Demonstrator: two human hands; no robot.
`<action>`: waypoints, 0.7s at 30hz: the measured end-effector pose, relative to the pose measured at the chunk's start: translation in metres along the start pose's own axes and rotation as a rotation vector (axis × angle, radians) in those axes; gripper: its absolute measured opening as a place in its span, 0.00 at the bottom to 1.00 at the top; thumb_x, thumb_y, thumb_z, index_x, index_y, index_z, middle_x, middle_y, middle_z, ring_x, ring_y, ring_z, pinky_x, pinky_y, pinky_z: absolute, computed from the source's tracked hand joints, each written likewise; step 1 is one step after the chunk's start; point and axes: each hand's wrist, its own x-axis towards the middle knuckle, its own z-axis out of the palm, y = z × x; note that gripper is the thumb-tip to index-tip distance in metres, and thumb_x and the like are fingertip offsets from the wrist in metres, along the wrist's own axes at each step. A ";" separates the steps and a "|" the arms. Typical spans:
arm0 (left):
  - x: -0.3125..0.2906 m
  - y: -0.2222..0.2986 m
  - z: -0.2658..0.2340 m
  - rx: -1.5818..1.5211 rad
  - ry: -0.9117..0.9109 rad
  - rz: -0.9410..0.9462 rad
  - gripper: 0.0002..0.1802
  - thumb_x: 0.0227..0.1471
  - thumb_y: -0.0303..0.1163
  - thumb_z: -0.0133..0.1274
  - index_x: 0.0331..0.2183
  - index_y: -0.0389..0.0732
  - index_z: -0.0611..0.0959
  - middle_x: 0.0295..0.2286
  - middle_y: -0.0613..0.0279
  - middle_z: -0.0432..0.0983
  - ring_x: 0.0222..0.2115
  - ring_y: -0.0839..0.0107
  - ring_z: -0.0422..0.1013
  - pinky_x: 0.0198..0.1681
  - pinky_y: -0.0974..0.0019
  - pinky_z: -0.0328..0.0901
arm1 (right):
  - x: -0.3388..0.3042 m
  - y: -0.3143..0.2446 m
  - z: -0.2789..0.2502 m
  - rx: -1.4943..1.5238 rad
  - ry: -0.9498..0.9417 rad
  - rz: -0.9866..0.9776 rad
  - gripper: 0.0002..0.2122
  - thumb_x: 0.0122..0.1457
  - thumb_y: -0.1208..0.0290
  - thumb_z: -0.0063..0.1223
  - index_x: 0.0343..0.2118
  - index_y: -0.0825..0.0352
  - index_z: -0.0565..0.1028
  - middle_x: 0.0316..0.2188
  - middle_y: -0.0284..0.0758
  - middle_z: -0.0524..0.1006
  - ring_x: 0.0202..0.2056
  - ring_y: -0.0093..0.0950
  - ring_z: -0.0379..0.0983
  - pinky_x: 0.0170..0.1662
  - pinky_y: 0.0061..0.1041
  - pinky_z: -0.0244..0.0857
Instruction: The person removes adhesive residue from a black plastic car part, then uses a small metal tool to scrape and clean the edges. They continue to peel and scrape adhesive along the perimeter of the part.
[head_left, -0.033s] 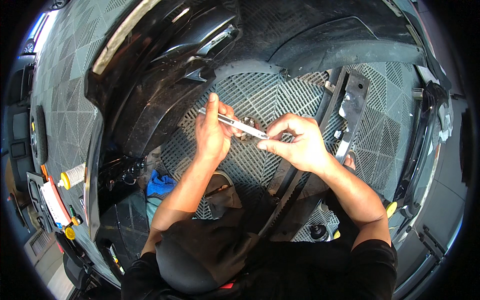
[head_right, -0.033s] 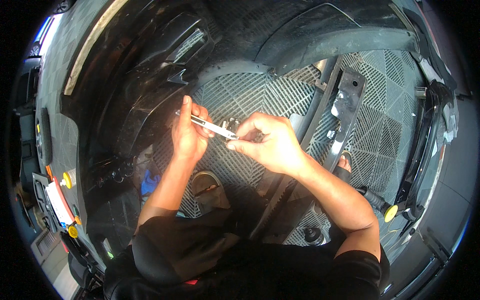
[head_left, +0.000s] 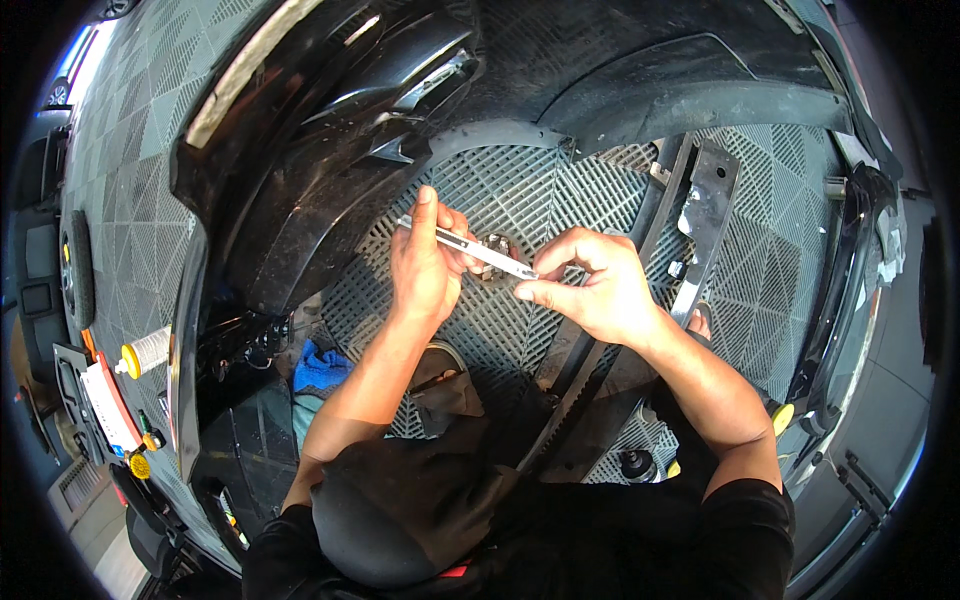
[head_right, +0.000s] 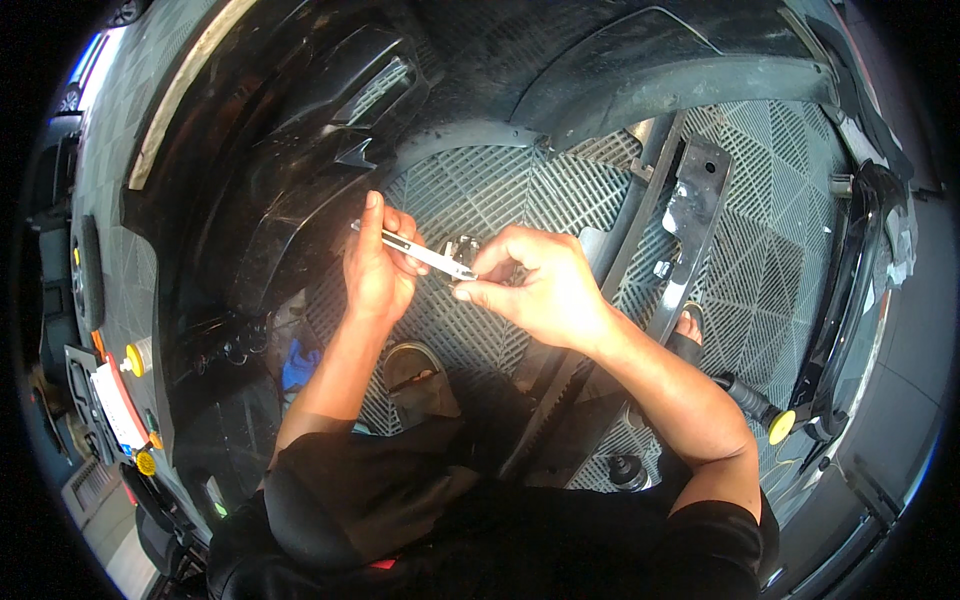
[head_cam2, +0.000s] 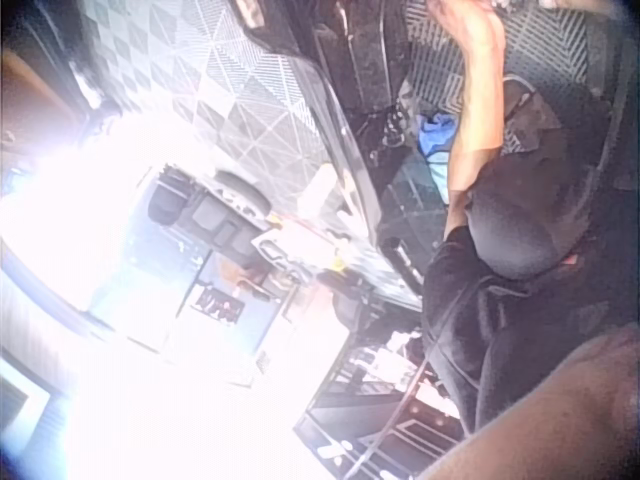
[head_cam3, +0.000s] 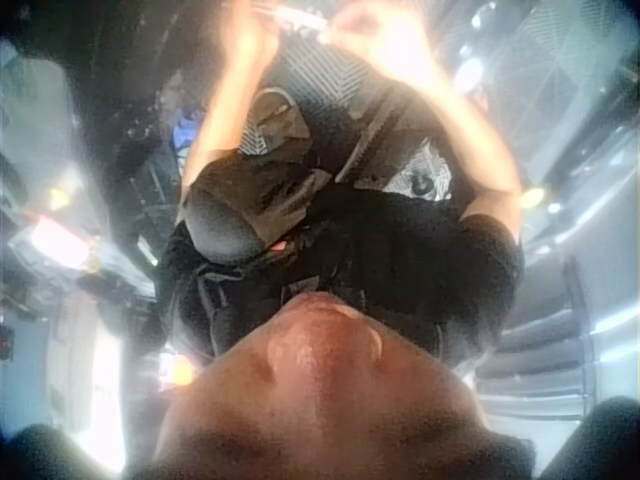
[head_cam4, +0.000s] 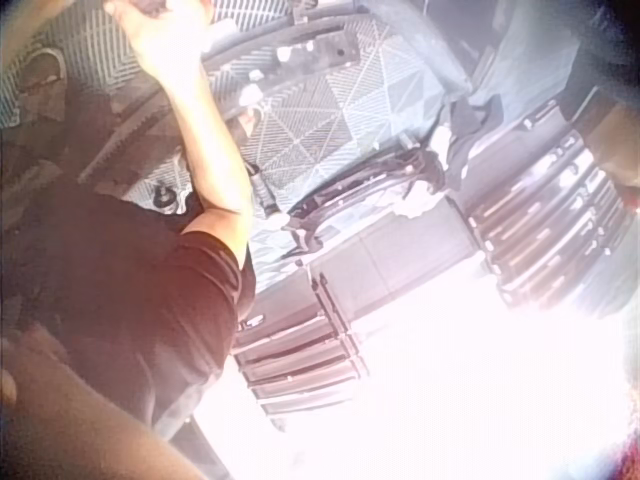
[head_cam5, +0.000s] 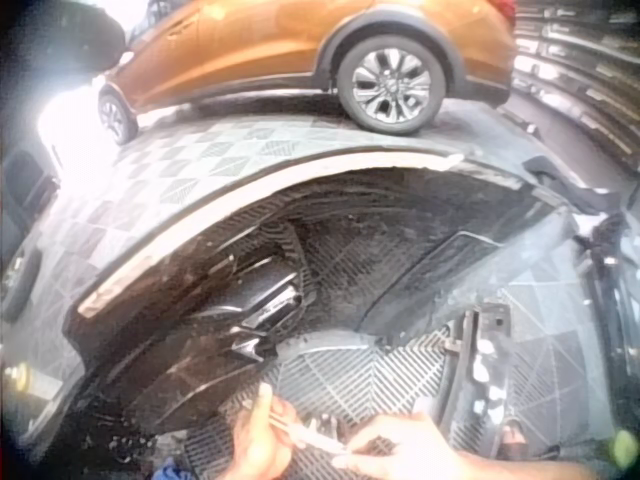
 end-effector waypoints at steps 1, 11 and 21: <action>0.002 0.001 0.000 0.005 -0.018 0.016 0.23 0.66 0.52 0.49 0.27 0.46 0.70 0.20 0.65 0.66 0.14 0.73 0.64 0.16 0.68 0.63 | 0.002 -0.001 -0.001 -0.013 -0.005 -0.021 0.11 0.49 0.72 0.74 0.30 0.67 0.80 0.27 0.34 0.82 0.30 0.24 0.81 0.34 0.25 0.74; -0.005 0.000 0.007 -0.029 -0.096 -0.091 0.27 0.68 0.54 0.44 0.24 0.45 0.68 0.18 0.65 0.64 0.10 0.73 0.63 0.09 0.68 0.60 | 0.010 -0.014 -0.010 0.001 -0.266 -0.059 0.19 0.45 0.63 0.77 0.36 0.65 0.81 0.29 0.33 0.81 0.33 0.26 0.80 0.37 0.28 0.75; -0.018 -0.002 0.017 -0.091 -0.031 -0.047 0.30 0.67 0.59 0.41 0.22 0.47 0.65 0.17 0.68 0.60 0.12 0.77 0.54 0.12 0.72 0.52 | 0.006 -0.015 -0.001 -0.026 -0.317 -0.155 0.20 0.47 0.60 0.75 0.39 0.64 0.81 0.30 0.35 0.81 0.33 0.32 0.80 0.37 0.31 0.74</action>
